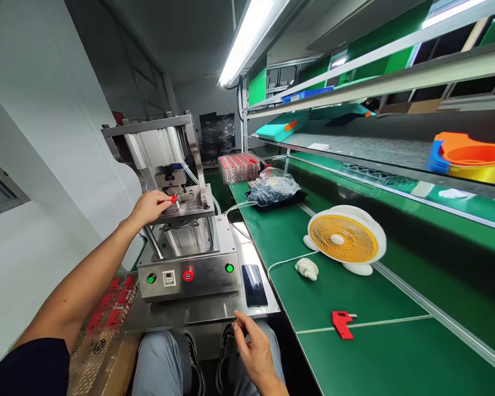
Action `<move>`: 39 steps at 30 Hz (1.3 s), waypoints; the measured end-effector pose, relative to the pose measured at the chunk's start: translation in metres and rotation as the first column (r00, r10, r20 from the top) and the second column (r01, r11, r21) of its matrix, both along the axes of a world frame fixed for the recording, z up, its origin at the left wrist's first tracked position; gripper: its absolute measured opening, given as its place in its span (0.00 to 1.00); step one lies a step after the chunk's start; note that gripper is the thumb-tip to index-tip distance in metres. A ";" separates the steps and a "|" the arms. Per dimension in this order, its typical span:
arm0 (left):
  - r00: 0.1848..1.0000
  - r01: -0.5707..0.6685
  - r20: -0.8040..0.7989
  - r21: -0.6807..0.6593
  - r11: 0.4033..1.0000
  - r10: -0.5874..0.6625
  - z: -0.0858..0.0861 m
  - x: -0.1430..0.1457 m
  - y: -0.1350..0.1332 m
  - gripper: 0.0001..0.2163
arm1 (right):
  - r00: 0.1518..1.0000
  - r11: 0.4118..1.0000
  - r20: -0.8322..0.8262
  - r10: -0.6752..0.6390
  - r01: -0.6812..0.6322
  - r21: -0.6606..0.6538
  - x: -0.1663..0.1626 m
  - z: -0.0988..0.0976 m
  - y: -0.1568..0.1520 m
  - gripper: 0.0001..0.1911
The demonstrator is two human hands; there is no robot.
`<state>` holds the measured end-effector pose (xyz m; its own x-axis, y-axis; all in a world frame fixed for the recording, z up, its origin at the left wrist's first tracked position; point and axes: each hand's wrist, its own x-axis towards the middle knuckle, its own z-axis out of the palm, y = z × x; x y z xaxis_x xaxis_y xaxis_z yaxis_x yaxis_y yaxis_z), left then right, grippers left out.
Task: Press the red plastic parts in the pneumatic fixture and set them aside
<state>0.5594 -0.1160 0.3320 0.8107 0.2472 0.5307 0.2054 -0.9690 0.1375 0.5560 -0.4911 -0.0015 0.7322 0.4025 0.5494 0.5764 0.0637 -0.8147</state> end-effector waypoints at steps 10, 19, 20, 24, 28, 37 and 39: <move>0.997 -0.076 -0.013 -0.259 0.963 0.075 0.005 0.016 0.005 0.14 | 0.999 0.996 -0.015 0.029 -0.031 -0.082 -0.006 0.004 0.008 0.16; 0.994 -0.096 0.032 -0.232 0.968 0.106 -0.004 0.017 -0.008 0.14 | 0.997 0.994 0.023 0.074 -0.072 -0.081 -0.028 0.017 0.017 0.11; 0.995 -0.082 0.046 -0.212 0.974 0.093 -0.004 0.015 -0.008 0.14 | 0.997 0.994 0.029 0.073 -0.070 -0.079 -0.029 0.018 0.016 0.11; 0.958 0.017 0.284 -0.129 0.991 0.020 -0.001 -0.012 -0.011 0.15 | 0.999 0.994 0.031 0.016 -0.012 -0.112 -0.021 0.020 0.009 0.12; 0.815 0.076 0.577 -0.187 0.979 0.047 -0.037 -0.067 -0.011 0.14 | 0.995 0.986 -0.056 -0.078 0.068 -0.154 0.000 0.023 0.010 0.17; 0.781 -0.204 0.256 -0.757 0.620 0.570 -0.257 -0.137 0.010 0.29 | 0.951 0.937 -0.069 -0.300 0.280 -0.207 0.088 0.021 0.060 0.33; 0.815 -0.200 0.185 -0.800 0.566 0.550 -0.280 -0.140 0.010 0.30 | 0.951 0.934 -0.071 -0.300 0.278 -0.226 0.105 0.018 0.071 0.37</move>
<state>0.4194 -0.1059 0.0521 0.3221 0.9117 0.2551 0.2866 -0.3507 0.8916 0.6610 -0.4202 0.0166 0.8822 0.2631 0.3904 0.4562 -0.2728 -0.8470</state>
